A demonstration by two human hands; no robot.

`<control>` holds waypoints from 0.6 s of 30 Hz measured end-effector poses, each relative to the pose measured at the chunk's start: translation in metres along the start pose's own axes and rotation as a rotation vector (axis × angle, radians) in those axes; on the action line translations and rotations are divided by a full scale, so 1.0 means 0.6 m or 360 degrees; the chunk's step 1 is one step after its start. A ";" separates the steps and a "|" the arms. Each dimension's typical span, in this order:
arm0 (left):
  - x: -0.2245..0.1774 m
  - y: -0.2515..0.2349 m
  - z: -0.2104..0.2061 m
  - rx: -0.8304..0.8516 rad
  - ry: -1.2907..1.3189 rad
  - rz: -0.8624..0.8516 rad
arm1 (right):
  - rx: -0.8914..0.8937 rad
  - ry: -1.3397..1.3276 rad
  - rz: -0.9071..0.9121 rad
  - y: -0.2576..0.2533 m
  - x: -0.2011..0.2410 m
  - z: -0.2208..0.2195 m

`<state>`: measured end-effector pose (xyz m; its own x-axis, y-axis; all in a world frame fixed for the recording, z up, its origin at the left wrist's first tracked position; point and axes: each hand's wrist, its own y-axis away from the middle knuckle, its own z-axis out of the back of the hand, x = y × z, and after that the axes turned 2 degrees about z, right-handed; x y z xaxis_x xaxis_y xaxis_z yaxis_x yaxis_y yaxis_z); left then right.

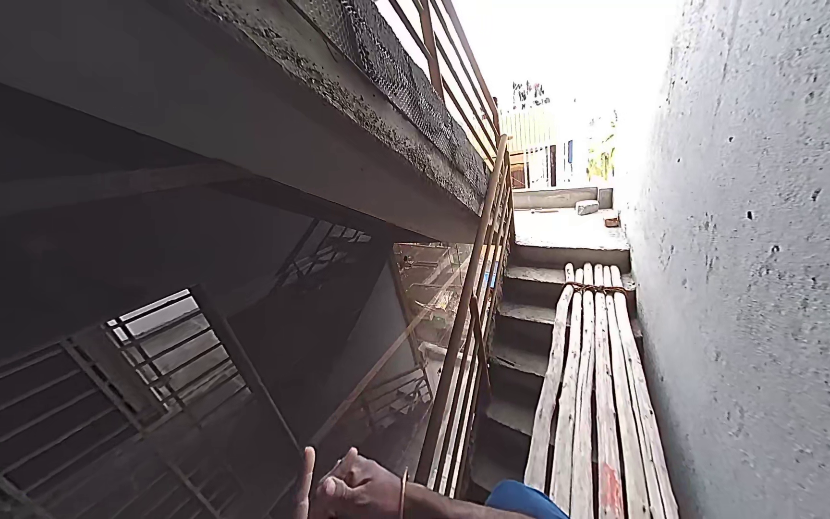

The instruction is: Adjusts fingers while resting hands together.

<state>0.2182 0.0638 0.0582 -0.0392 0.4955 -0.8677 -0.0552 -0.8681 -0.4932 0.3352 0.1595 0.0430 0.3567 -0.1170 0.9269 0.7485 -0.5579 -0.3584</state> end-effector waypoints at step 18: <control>0.020 -0.016 0.001 -0.0323 -0.0475 -0.0107 | -0.0206 0.0165 0.0011 -0.032 -0.005 -0.019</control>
<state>0.2176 0.0781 0.0528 -0.3332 0.5124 -0.7914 0.1301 -0.8064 -0.5769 0.3133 0.1613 0.0487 0.2969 -0.2018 0.9333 0.6656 -0.6571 -0.3538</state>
